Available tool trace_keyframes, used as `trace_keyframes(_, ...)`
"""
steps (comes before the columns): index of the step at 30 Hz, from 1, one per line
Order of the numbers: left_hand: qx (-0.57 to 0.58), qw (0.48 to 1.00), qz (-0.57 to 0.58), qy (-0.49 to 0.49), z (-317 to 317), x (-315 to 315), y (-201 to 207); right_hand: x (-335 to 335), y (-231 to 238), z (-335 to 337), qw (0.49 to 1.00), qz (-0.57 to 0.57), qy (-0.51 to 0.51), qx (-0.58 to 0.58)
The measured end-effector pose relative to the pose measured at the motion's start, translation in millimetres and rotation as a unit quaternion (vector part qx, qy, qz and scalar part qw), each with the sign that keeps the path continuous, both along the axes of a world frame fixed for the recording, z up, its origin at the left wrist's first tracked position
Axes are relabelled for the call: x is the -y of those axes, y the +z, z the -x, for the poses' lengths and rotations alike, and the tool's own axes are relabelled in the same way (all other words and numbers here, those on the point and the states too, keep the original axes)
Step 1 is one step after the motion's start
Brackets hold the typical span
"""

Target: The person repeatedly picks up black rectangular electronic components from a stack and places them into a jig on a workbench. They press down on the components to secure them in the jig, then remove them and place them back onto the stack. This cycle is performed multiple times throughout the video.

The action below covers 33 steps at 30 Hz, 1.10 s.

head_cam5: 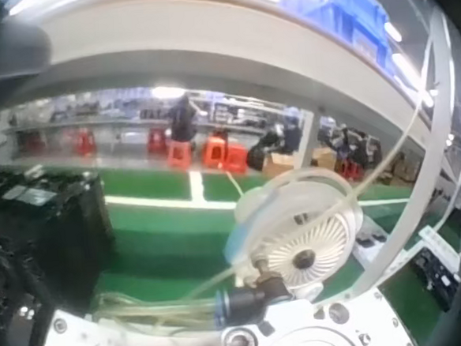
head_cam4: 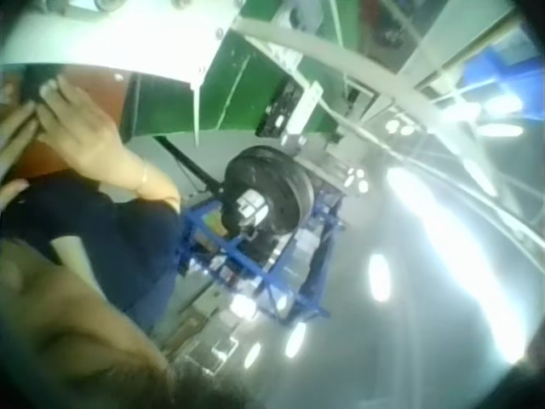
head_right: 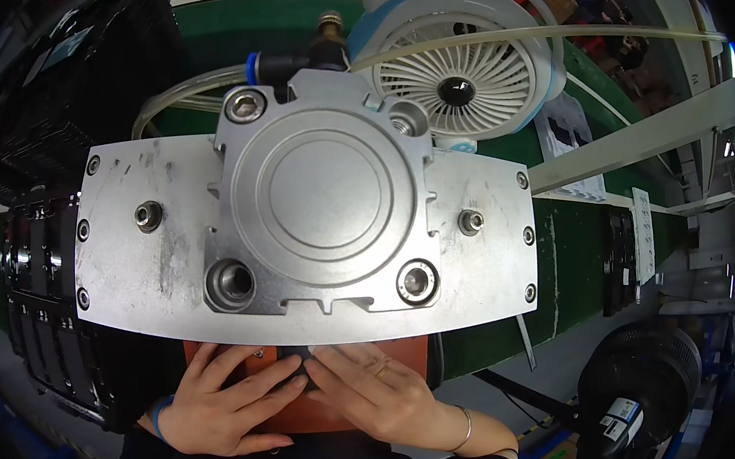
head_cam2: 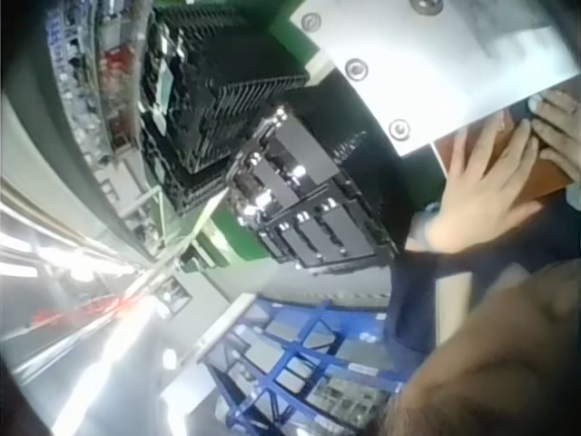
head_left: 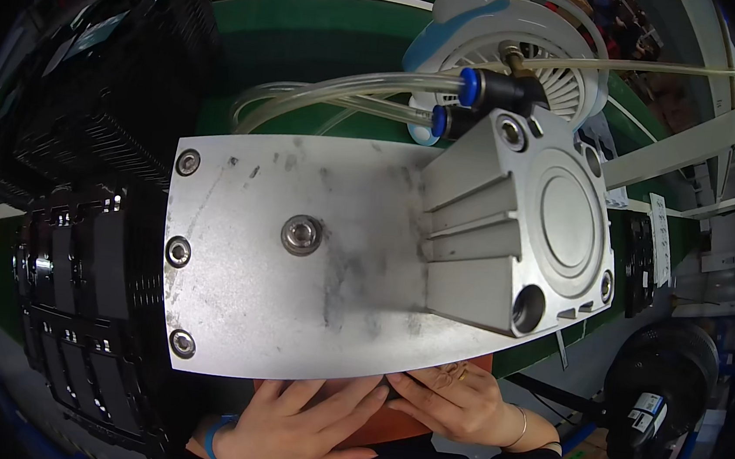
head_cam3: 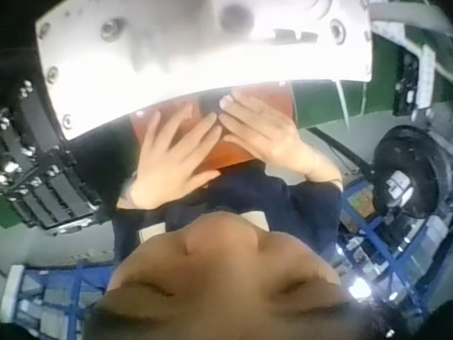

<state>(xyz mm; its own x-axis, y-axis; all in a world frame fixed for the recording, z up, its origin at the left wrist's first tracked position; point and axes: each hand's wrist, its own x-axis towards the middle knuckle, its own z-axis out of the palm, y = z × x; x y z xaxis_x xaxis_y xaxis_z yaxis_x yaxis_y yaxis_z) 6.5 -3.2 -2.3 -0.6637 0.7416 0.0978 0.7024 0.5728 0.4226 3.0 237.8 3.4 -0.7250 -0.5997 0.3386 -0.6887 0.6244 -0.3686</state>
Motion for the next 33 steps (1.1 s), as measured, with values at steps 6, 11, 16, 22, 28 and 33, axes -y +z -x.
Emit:
trace_keyframes(6,0.010,1.000,-0.017,0.004,-2,0,-4,0,1,1,1.000,0.006,-0.003,0.012)
trace_keyframes(11,0.013,1.000,-0.021,0.003,-3,0,-2,2,1,-1,1.000,0.001,-0.007,0.008)
trace_keyframes(16,0.018,1.000,-0.010,0.008,-3,0,-2,11,7,-14,0.994,-0.003,-0.062,0.091)
trace_keyframes(22,0.013,0.998,-0.059,0.001,-1,2,-3,3,22,-23,0.679,0.486,-0.130,0.535)
trace_keyframes(28,-0.081,0.987,-0.134,0.027,-5,0,1,-2,14,13,0.724,0.379,-0.212,0.536)
trace_keyframes(33,-0.046,0.930,-0.316,0.184,-32,9,-1,7,18,-10,0.756,0.438,-0.158,0.460)
